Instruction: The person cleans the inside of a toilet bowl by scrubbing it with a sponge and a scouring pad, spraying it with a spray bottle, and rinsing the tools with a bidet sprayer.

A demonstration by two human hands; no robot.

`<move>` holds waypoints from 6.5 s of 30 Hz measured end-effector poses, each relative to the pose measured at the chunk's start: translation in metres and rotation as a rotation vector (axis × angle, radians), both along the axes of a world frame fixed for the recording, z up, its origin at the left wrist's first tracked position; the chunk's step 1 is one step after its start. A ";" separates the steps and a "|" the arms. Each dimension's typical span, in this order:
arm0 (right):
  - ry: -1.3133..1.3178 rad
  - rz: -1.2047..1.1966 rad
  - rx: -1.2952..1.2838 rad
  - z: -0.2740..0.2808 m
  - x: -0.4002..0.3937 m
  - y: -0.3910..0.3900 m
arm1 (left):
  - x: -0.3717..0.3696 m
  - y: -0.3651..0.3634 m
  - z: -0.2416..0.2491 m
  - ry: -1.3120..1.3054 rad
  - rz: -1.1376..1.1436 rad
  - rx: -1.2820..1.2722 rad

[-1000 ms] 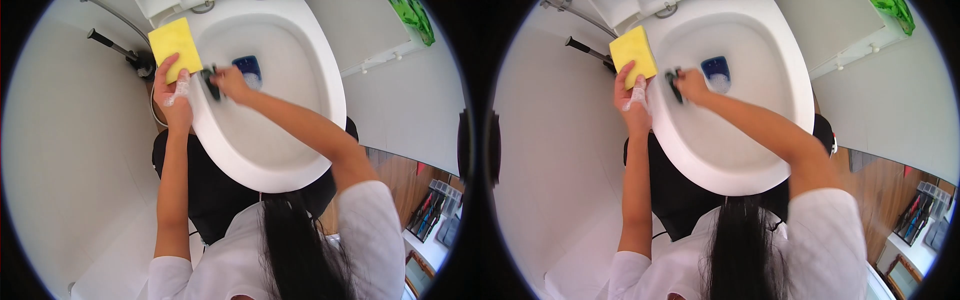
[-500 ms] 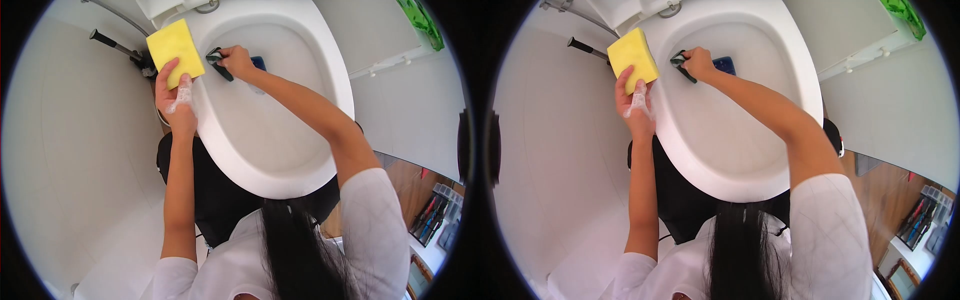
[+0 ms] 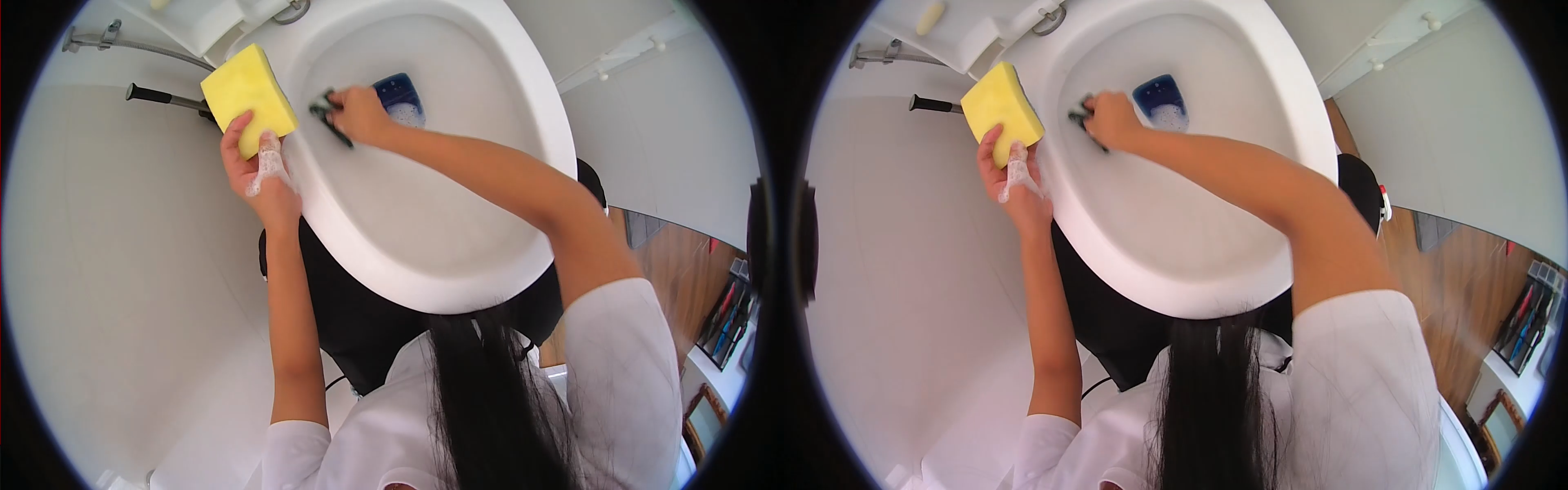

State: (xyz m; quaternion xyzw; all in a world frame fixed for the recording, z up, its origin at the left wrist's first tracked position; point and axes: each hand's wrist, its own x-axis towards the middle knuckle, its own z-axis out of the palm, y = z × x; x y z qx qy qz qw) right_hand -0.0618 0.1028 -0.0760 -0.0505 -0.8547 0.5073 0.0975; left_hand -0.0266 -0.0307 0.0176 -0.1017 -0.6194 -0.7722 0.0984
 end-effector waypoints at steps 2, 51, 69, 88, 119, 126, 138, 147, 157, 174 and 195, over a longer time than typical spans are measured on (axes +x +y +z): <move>-0.380 0.343 0.123 0.028 0.063 0.010 | 0.000 0.001 -0.001 0.011 0.040 -0.118; -0.484 0.256 -0.396 0.015 0.026 -0.009 | -0.001 0.008 -0.005 0.092 0.002 -0.209; -0.191 0.203 -0.309 0.075 0.132 -0.014 | -0.002 0.004 -0.007 0.475 -0.050 -0.701; 0.590 0.141 1.580 0.110 0.028 0.165 | 0.005 0.011 0.002 0.427 -0.257 -0.898; 0.447 -0.011 1.450 0.082 0.016 0.134 | 0.002 0.005 0.006 0.218 -0.170 -0.604; 0.630 -0.544 1.038 0.107 -0.073 0.123 | 0.004 0.007 0.011 0.147 -0.208 -0.672; 0.488 -0.187 1.005 0.086 -0.071 0.073 | -0.002 0.003 0.009 0.187 -0.211 -0.499; 0.388 0.002 0.795 0.098 -0.075 0.091 | 0.001 0.003 0.007 0.217 -0.173 -0.497; 0.340 0.210 0.440 0.039 -0.033 0.085 | 0.004 -0.010 0.005 0.265 -0.323 -0.390; 0.298 0.593 0.644 0.124 -0.054 0.002 | 0.004 -0.007 0.002 0.423 -0.260 -0.452; 0.353 0.763 0.867 0.136 -0.056 -0.024 | 0.012 -0.007 -0.001 0.421 -0.380 -0.882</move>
